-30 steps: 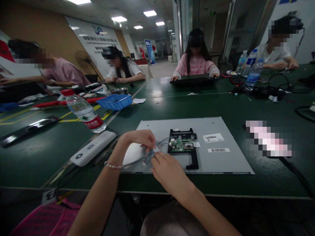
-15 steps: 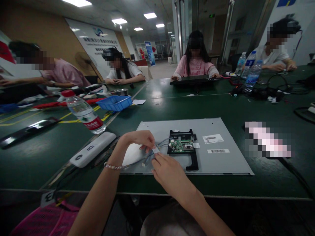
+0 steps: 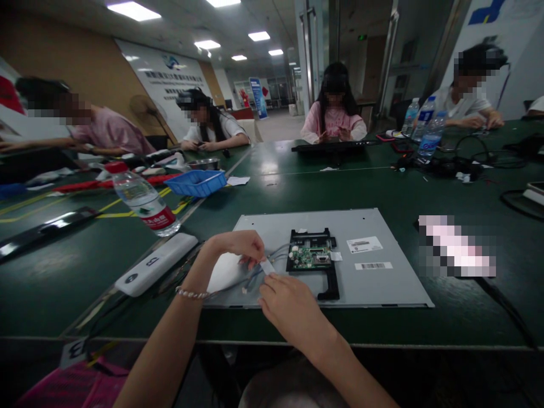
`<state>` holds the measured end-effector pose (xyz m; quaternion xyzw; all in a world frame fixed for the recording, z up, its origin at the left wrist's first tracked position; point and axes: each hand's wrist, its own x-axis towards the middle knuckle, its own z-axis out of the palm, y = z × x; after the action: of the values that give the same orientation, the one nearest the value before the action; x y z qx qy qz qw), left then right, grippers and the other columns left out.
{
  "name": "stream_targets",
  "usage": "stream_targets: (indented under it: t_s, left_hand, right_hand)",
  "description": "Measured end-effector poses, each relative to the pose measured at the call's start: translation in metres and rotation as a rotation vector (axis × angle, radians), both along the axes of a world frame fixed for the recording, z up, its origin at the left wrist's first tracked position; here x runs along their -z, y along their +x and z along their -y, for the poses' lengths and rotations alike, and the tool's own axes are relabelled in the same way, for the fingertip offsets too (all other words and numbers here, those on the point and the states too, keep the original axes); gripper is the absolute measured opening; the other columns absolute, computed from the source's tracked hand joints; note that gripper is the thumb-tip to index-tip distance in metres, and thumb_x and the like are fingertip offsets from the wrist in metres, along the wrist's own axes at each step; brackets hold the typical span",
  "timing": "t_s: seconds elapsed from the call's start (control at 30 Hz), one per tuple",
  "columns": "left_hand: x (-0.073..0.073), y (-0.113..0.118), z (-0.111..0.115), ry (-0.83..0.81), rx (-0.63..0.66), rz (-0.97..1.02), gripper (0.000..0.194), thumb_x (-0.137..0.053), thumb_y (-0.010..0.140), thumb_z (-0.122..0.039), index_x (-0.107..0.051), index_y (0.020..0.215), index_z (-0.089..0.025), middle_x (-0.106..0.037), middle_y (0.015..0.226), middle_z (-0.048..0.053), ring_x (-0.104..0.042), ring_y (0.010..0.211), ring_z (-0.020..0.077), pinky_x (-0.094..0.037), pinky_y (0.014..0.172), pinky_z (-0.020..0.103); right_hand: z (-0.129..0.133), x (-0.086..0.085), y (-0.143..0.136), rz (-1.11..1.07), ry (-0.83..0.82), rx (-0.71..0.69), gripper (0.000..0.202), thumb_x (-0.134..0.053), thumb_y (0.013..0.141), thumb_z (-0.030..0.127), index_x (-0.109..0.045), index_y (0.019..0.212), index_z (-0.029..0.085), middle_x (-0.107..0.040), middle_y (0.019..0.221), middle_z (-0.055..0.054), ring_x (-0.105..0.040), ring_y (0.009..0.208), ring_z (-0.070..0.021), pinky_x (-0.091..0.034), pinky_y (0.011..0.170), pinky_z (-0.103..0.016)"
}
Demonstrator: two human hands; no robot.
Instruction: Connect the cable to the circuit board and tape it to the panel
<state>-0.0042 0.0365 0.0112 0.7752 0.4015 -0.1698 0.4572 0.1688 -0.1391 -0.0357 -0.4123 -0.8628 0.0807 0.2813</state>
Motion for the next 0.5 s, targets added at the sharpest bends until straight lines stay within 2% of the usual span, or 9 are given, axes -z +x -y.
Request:
stream_targets:
  t_s: [0.3,0.5]
  left_hand:
    - [-0.001,0.002,0.002,-0.015,-0.025,0.001,0.027,-0.067,0.068,-0.039,-0.064,0.065,-0.013,-0.065,0.055,0.002,-0.052,0.046,0.009,-0.039,0.047,0.019]
    - [-0.006,0.003,0.007,0.001,-0.017,-0.005,0.026,-0.068,0.065,-0.039,-0.062,0.065,-0.014,-0.064,0.056,0.002,-0.054,0.048,0.0102,-0.04,0.047,0.019]
  right_hand:
    - [0.001,-0.007,0.003,-0.013,-0.039,0.002,0.019,-0.048,0.092,0.018,-0.062,0.104,0.017,-0.067,0.11,-0.008,-0.06,0.107,-0.0195,-0.048,0.095,-0.034]
    - [0.001,-0.013,0.0,-0.002,-0.028,0.048,0.036,-0.054,0.089,0.018,-0.051,0.125,0.019,-0.06,0.12,-0.007,-0.054,0.109,-0.0211,-0.049,0.092,-0.036]
